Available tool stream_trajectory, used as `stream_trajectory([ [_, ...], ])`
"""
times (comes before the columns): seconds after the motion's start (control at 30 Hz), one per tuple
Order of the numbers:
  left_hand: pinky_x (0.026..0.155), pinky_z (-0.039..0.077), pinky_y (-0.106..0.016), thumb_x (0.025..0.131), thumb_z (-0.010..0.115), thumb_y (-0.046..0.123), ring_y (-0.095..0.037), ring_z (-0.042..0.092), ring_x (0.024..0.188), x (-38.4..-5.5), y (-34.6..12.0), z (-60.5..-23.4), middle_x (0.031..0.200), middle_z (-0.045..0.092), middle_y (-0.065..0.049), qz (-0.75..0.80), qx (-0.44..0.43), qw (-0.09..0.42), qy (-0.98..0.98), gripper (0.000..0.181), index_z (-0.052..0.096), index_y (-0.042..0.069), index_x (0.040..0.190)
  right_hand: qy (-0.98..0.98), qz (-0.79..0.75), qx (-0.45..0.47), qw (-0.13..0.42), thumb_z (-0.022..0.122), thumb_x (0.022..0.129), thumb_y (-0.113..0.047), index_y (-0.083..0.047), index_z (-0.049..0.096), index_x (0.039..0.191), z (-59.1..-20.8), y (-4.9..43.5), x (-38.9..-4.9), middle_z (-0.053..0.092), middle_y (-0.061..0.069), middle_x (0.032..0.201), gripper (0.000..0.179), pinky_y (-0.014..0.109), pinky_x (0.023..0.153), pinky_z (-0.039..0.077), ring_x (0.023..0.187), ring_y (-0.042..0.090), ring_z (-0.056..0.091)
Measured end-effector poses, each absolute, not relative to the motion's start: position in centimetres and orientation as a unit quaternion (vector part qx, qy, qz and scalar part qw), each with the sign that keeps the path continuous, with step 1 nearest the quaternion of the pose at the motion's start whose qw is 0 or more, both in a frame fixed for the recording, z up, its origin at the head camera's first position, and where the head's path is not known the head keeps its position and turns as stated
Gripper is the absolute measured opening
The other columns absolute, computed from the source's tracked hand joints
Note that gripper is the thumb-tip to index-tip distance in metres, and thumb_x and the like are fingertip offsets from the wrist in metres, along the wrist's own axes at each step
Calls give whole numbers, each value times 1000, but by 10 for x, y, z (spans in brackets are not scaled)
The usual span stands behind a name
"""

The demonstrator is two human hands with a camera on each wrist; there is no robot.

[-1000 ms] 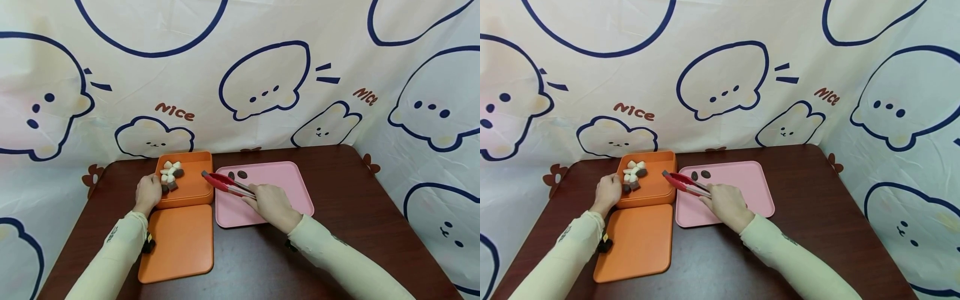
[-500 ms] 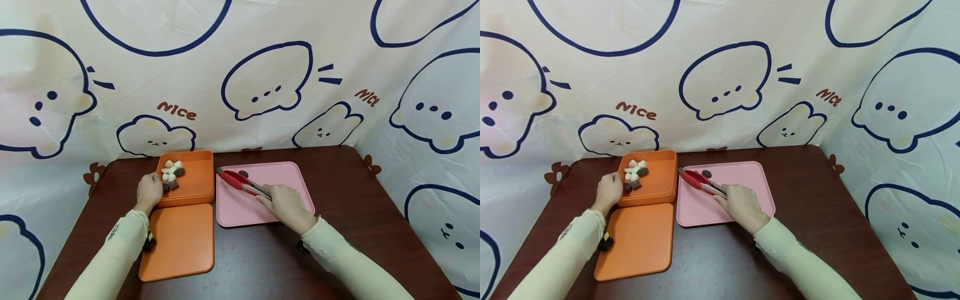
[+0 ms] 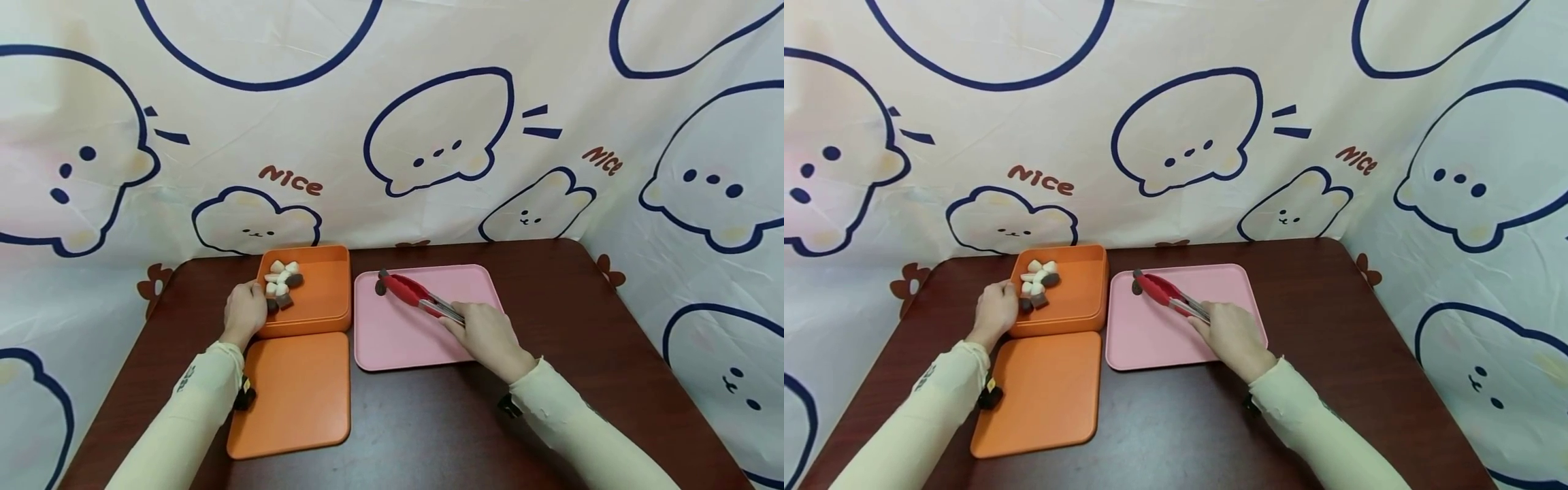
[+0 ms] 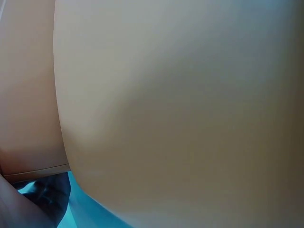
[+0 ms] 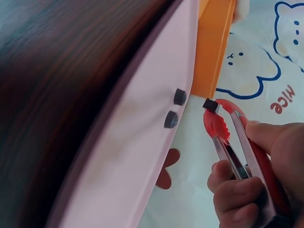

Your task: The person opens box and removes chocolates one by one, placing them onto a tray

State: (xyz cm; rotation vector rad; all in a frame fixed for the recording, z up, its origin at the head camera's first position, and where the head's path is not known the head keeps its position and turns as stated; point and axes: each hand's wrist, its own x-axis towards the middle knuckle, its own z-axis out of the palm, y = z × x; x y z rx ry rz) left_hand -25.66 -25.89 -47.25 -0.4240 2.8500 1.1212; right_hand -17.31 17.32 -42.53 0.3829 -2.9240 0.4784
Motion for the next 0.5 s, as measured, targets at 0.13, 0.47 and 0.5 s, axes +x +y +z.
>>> stream_trajectory([
  [0.13, 91, 45, -48, 110, 15, 31, -38, 55, 109, -256, -259, -473, 115, 57, -24, 365, -136, 26, 921, 52, 59, 2, 112, -979, 168, 103, 55, 72, 93, -40, -21, 68, 86, -428, 181, -173, 50, -5, 62, 20, 31, 48, 37, 58, 15, 46],
  [0.47, 89, 42, -47, 110, 16, 31, -36, 53, 107, -255, -259, -473, 122, 56, -23, 369, -133, 20, 920, 50, 57, 3, 103, -977, 205, 65, 9, 69, 95, -39, -19, 68, 81, -435, 207, -177, 42, -4, 56, 25, 30, 45, 32, 52, 14, 41],
  [0.5, 92, 43, -48, 110, 16, 31, -37, 54, 110, -255, -258, -473, 125, 56, -24, 370, -133, 22, 919, 52, 59, 2, 108, -976, 208, 62, 4, 69, 95, -38, -18, 67, 80, -436, 209, -177, 41, -4, 55, 25, 29, 45, 32, 51, 13, 40],
])
